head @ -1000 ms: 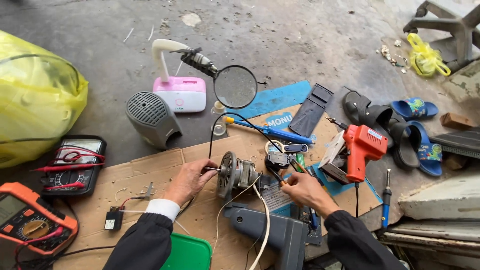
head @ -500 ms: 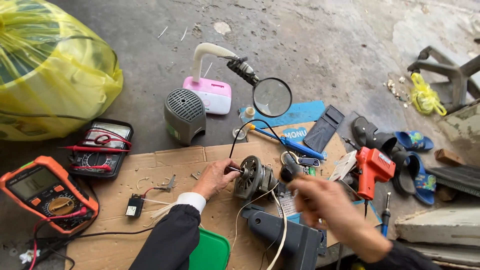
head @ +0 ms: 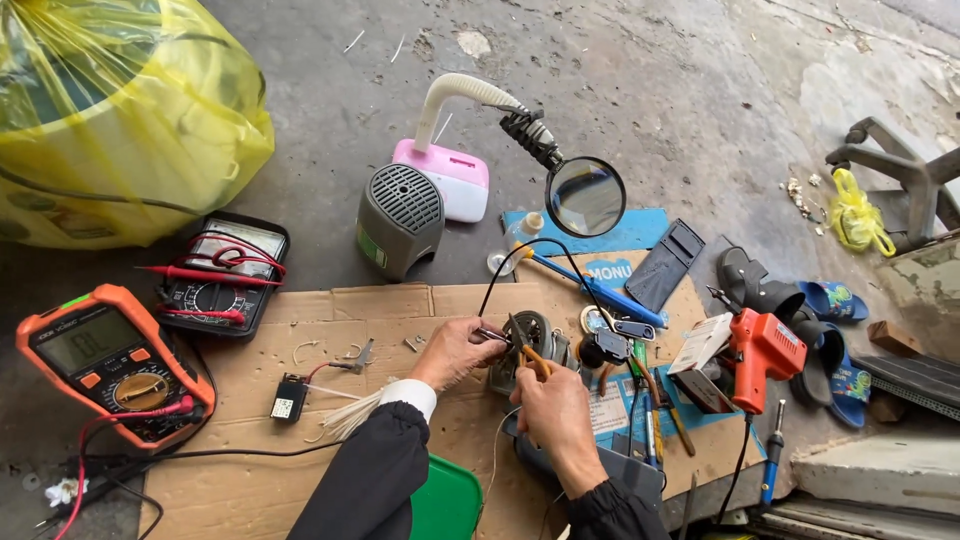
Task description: Dismantling an electric motor and its associated wiring using a power drill and pliers on a makeshift workbench.
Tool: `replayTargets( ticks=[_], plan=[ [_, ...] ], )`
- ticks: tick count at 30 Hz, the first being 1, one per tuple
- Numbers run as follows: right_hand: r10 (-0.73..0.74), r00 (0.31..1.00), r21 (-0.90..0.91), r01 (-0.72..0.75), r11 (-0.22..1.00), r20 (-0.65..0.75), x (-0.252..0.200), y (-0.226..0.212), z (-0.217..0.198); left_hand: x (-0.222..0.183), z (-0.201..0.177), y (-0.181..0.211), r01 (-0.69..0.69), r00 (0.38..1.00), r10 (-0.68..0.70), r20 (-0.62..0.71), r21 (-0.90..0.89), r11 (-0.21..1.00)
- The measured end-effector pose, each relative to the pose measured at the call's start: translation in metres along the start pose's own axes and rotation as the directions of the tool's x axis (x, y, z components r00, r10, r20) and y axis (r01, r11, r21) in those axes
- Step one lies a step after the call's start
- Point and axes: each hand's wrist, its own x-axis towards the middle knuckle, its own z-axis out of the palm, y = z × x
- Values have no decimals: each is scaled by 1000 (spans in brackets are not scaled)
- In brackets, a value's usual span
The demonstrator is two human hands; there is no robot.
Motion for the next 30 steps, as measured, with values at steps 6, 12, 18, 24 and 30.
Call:
replayTargets(
  ticks=[6, 12, 18, 24, 30],
  plan=[
    [-24, 1000, -163, 26, 986, 13, 15, 6, 3, 1, 1, -4, 19, 1000, -19, 5, -163, 986],
    [-26, 1000, -13, 26, 1000, -8, 11, 3, -2, 6, 0, -11, 13, 1000, -11, 19, -132, 991],
    [-74, 997, -288, 74, 955, 9, 18, 3, -7, 7, 0, -8, -17, 1000, 18, 16, -94, 995],
    [-8, 993, -169, 28, 985, 115, 31, 19, -5, 3, 2, -5, -14, 999, 17, 28, -125, 992],
    [0, 999, -174, 6, 985, 37, 20, 1, -11, 3, 1, -9, -25, 1000, 26, 11, -68, 997]
  ],
)
